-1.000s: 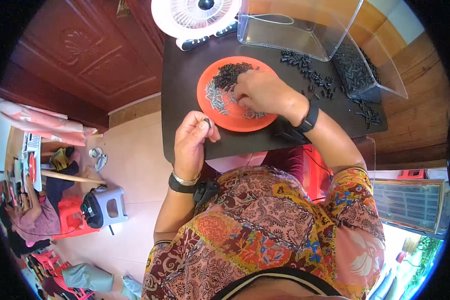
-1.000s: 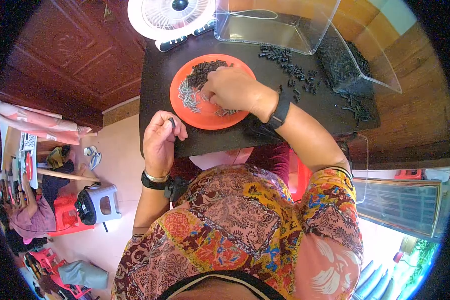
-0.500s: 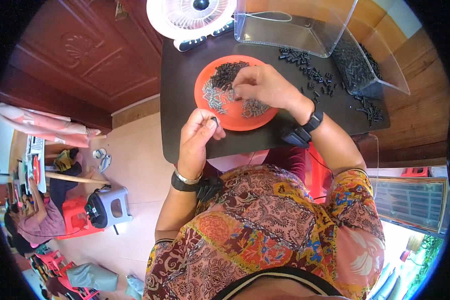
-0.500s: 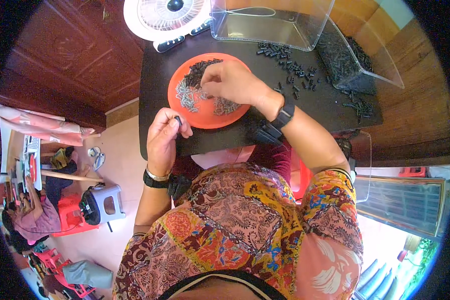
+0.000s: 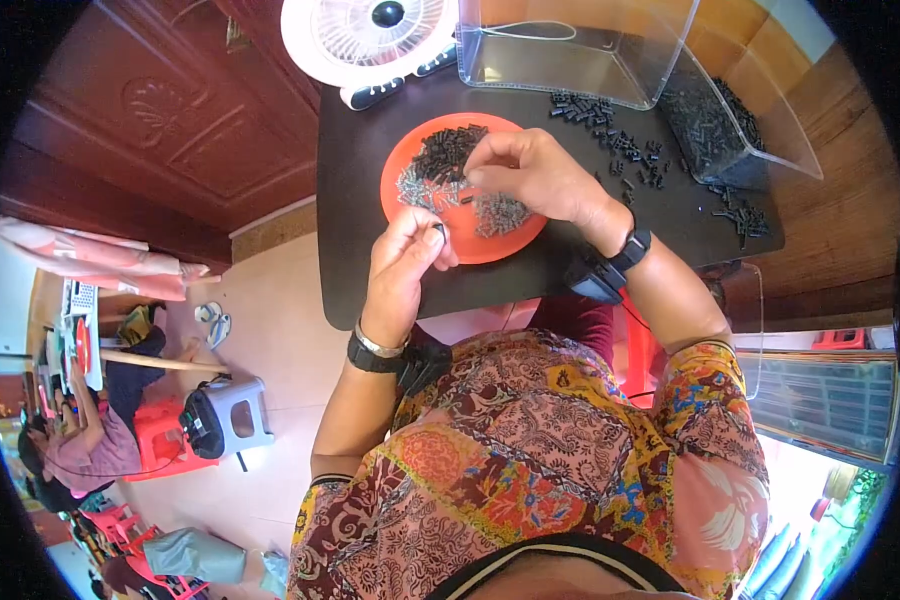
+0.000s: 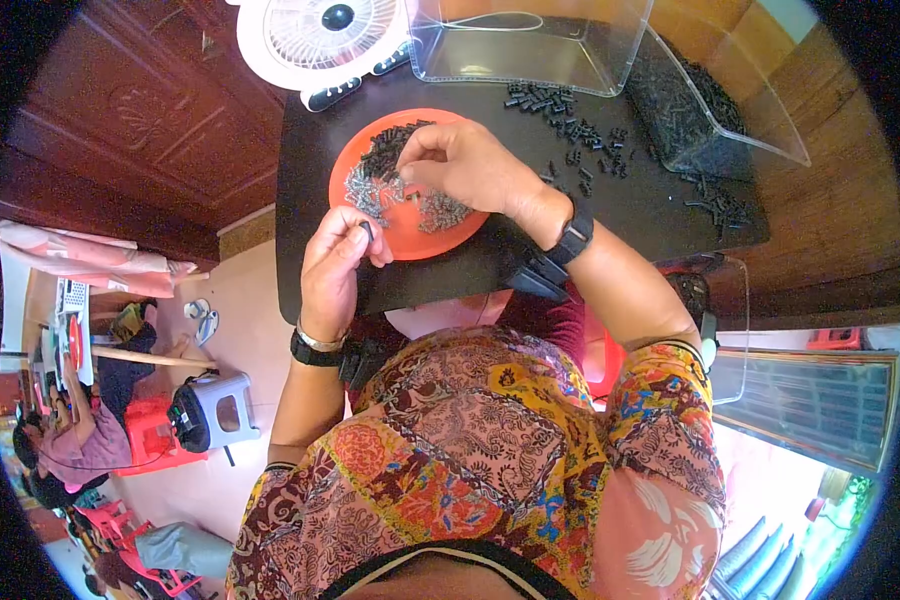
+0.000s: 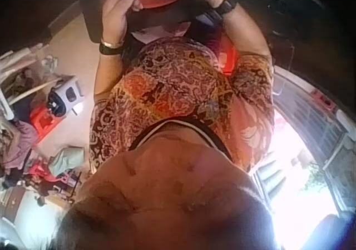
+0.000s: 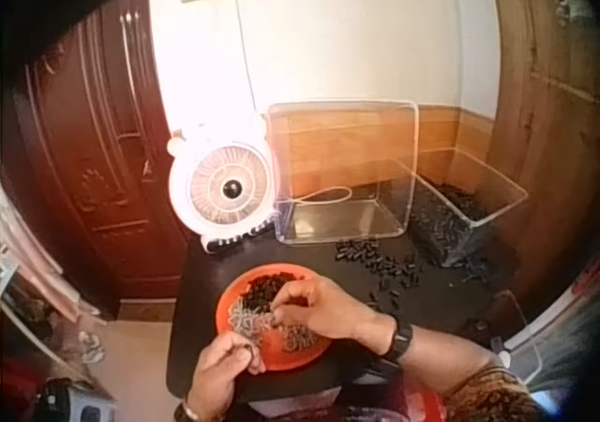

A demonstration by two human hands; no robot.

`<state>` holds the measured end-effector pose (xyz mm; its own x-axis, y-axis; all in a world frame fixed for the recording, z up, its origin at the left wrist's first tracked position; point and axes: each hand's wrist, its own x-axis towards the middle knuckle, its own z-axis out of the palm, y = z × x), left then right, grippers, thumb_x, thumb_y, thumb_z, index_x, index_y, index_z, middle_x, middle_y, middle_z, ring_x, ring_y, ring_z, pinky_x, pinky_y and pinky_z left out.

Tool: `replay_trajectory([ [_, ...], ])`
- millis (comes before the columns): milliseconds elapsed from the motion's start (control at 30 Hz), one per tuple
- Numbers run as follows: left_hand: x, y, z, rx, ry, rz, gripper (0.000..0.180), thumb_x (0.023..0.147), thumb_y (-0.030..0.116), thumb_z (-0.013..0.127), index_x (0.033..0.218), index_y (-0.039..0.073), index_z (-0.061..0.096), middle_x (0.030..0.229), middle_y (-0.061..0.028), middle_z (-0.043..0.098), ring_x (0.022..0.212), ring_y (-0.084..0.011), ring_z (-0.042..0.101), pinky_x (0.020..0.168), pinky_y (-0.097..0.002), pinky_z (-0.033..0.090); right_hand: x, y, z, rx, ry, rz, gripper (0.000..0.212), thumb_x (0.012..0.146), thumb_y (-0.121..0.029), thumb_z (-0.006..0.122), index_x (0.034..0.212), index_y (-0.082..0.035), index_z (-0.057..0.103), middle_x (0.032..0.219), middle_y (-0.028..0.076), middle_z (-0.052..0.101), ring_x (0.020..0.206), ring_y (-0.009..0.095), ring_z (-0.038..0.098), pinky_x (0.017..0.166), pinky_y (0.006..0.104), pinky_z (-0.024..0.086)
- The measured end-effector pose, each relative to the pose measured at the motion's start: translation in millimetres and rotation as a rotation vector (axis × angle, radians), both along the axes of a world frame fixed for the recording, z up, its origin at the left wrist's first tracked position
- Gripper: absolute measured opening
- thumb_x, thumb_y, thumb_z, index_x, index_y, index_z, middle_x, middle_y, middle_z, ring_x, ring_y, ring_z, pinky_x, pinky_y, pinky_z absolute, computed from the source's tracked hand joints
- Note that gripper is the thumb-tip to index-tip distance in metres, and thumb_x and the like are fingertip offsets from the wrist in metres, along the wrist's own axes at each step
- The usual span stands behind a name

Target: The person sorts small black and silver plastic components by hand, taking them from a tray and placing them into separate containers.

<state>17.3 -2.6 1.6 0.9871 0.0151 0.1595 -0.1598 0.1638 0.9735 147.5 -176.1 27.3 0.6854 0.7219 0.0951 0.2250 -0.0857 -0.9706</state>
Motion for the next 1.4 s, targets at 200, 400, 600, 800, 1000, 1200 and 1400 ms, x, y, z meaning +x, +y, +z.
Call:
replay_trajectory([
  [200, 3.2, -2.1, 1.2, 0.011, 0.021, -0.008, 0.024, 0.093, 0.028, 0.051, 0.088, 0.004, 0.050, 0.076, -0.0040, 0.054, 0.071, -0.0135, 0.054, 0.068, -0.0259, 0.041, -2.1, -0.8, 4.0, 0.045, 0.079, 0.053, 0.010, 0.087, -0.007, 0.061, 0.093, 0.000, 0.063, 0.088, 0.002, 0.064, 0.084, 0.008, 0.058, 0.080, 0.0246, 0.047],
  [400, 8.1, -1.6, 5.5, 0.010, 0.037, -0.030, 0.024, 0.093, 0.029, 0.051, 0.088, 0.005, 0.050, 0.077, -0.0033, 0.054, 0.072, -0.0136, 0.054, 0.069, -0.0263, 0.041, -14.9, 4.9, 18.4, 0.079, -0.066, 0.078, 0.009, 0.088, -0.006, 0.060, 0.094, 0.000, 0.062, 0.087, 0.001, 0.063, 0.084, 0.008, 0.057, 0.080, 0.0248, 0.046],
  [600, 11.3, -0.9, 4.0, -0.119, 0.009, -0.113, 0.024, 0.092, 0.030, 0.053, 0.089, 0.006, 0.050, 0.078, -0.0022, 0.050, 0.074, -0.0154, 0.054, 0.070, -0.0276, 0.041, -30.0, 10.3, 21.7, 0.157, 0.042, 0.140, 0.007, 0.091, -0.009, 0.060, 0.093, -0.003, 0.061, 0.088, 0.000, 0.062, 0.080, 0.007, 0.056, 0.076, 0.0247, 0.046],
  [800, 12.3, -0.7, 3.0, -0.229, 0.001, -0.133, 0.024, 0.091, 0.028, 0.054, 0.092, 0.005, 0.051, 0.079, -0.0024, 0.049, 0.074, -0.0166, 0.053, 0.071, -0.0290, 0.041, -36.9, 12.5, 19.4, 0.203, 0.096, 0.135, 0.006, 0.090, -0.011, 0.060, 0.091, -0.004, 0.062, 0.089, 0.001, 0.061, 0.076, 0.009, 0.056, 0.070, 0.0234, 0.046],
  [1000, 21.1, 13.9, 3.6, -0.280, -0.056, -0.065, 0.022, 0.092, 0.025, 0.053, 0.090, 0.004, 0.051, 0.077, -0.0030, 0.051, 0.073, -0.0161, 0.054, 0.070, -0.0278, 0.042, -26.4, 12.5, 43.7, -0.095, -0.999, -0.039, 0.011, 0.078, -0.008, 0.065, 0.089, -0.008, 0.067, 0.086, 0.006, 0.060, 0.080, 0.026, 0.059, 0.069, 0.0337, 0.050],
  [1200, 13.0, 20.2, 4.0, -0.304, -0.073, -0.022, 0.020, 0.093, 0.024, 0.053, 0.089, 0.004, 0.051, 0.075, -0.0022, 0.052, 0.071, -0.0143, 0.055, 0.069, -0.0262, 0.042, -2.3, 10.6, 3.0, -0.464, -0.988, 0.039, 0.008, 0.074, -0.012, 0.065, 0.080, -0.008, 0.066, 0.085, 0.009, 0.061, 0.085, 0.028, 0.059, 0.073, 0.0388, 0.048],
  [1400, 5.7, 22.8, -0.9, -0.251, -0.059, -0.030, 0.025, 0.092, 0.028, 0.054, 0.091, 0.003, 0.049, 0.077, -0.0042, 0.050, 0.073, -0.0173, 0.053, 0.069, -0.0284, 0.040, -3.2, 20.6, -13.2, -0.522, -0.905, -0.002, 0.010, 0.076, -0.012, 0.062, 0.082, -0.007, 0.068, 0.086, 0.011, 0.064, 0.089, 0.031, 0.059, 0.076, 0.0424, 0.048],
])
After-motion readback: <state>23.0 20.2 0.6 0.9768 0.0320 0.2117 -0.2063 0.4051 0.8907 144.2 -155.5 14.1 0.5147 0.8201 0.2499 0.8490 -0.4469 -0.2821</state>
